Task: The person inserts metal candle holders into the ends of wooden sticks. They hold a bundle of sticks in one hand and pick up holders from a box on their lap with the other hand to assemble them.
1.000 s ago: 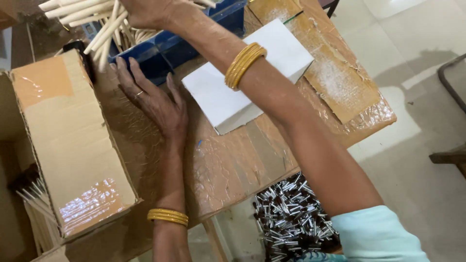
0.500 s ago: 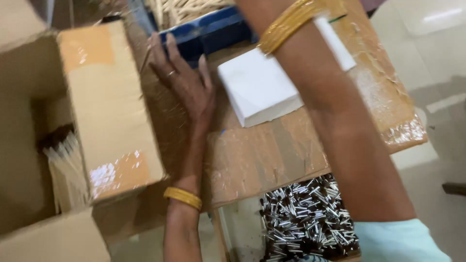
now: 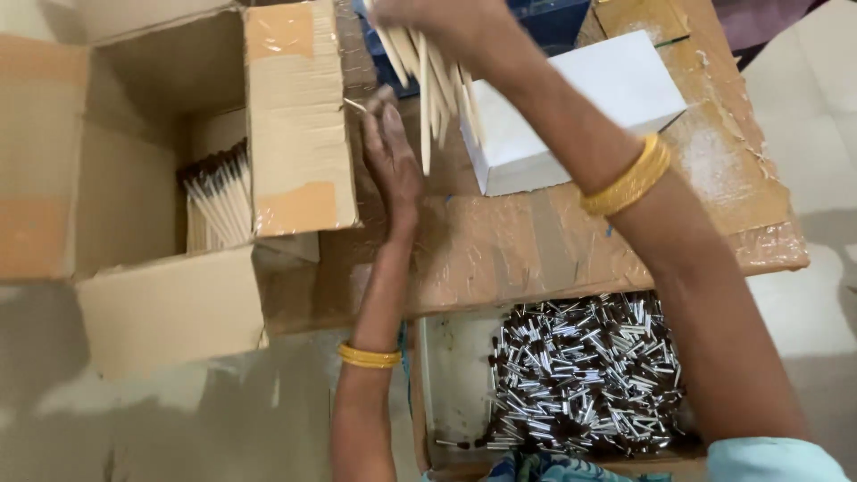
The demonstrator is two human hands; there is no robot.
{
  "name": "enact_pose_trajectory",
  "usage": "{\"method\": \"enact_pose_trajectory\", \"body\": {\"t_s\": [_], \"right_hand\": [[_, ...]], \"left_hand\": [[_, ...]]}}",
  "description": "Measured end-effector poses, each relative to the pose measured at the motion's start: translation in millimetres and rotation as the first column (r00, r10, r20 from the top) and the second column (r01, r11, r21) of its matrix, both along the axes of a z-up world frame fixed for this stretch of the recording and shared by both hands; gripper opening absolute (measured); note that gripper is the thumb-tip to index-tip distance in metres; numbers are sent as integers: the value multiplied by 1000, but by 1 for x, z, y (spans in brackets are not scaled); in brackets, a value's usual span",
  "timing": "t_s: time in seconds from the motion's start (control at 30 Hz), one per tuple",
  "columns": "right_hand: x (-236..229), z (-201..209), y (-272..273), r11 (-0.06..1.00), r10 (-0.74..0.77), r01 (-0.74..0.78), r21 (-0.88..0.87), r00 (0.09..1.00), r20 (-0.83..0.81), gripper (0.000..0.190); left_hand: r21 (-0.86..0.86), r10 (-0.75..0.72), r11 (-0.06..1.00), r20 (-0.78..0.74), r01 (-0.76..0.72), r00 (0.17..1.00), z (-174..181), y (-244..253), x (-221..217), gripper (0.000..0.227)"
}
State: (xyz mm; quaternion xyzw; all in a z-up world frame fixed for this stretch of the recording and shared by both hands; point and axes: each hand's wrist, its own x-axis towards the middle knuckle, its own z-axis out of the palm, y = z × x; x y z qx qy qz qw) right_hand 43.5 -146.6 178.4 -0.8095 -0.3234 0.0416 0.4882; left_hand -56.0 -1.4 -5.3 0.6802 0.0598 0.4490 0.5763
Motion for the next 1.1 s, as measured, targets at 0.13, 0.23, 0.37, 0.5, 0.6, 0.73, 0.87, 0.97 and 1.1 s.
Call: {"method": "enact_pose_trajectory", "body": {"t_s": [0.13, 0.23, 0.37, 0.5, 0.6, 0.73, 0.87, 0.97, 1.1], "right_hand": [[-45, -45, 35, 898, 124, -171, 404, 982, 139, 77], [-83, -78, 33, 900, 191, -187, 393, 981, 30, 73], [-114, -99, 35, 953, 115, -116, 279, 993, 21, 94], [-130, -90, 25, 840, 280, -296, 455, 954, 105, 80], [-126, -111, 22, 803, 310, -310, 509, 947, 88, 86], [-134, -103, 12, 861, 322, -266, 434, 945, -60, 90], [-121, -141, 25, 815, 325, -337, 472, 939, 108, 83], [-138, -125, 20, 883, 201, -308, 355, 930, 308, 99], [-148, -117, 19, 878, 194, -302, 372, 934, 301, 105]], "left_hand": [[-344, -248, 917, -93, 202, 964, -4, -7, -60, 55], [-280, -347, 909, -97, 309, 933, 37, -20, -110, 74], [-48, -300, 954, -173, 297, 938, 71, -24, -109, 109], [-145, -275, 958, -235, 246, 932, 100, -27, -96, 90], [-203, -342, 932, -216, 300, 915, 89, -21, -88, 70], [-219, -469, 876, -179, 429, 865, 76, -8, -80, 66], [-198, -535, 836, -79, 512, 841, 98, -16, -85, 80], [-122, -540, 835, 3, 536, 842, 94, -16, -86, 93], [-148, -542, 833, -20, 533, 840, 100, -15, -99, 92]]}}
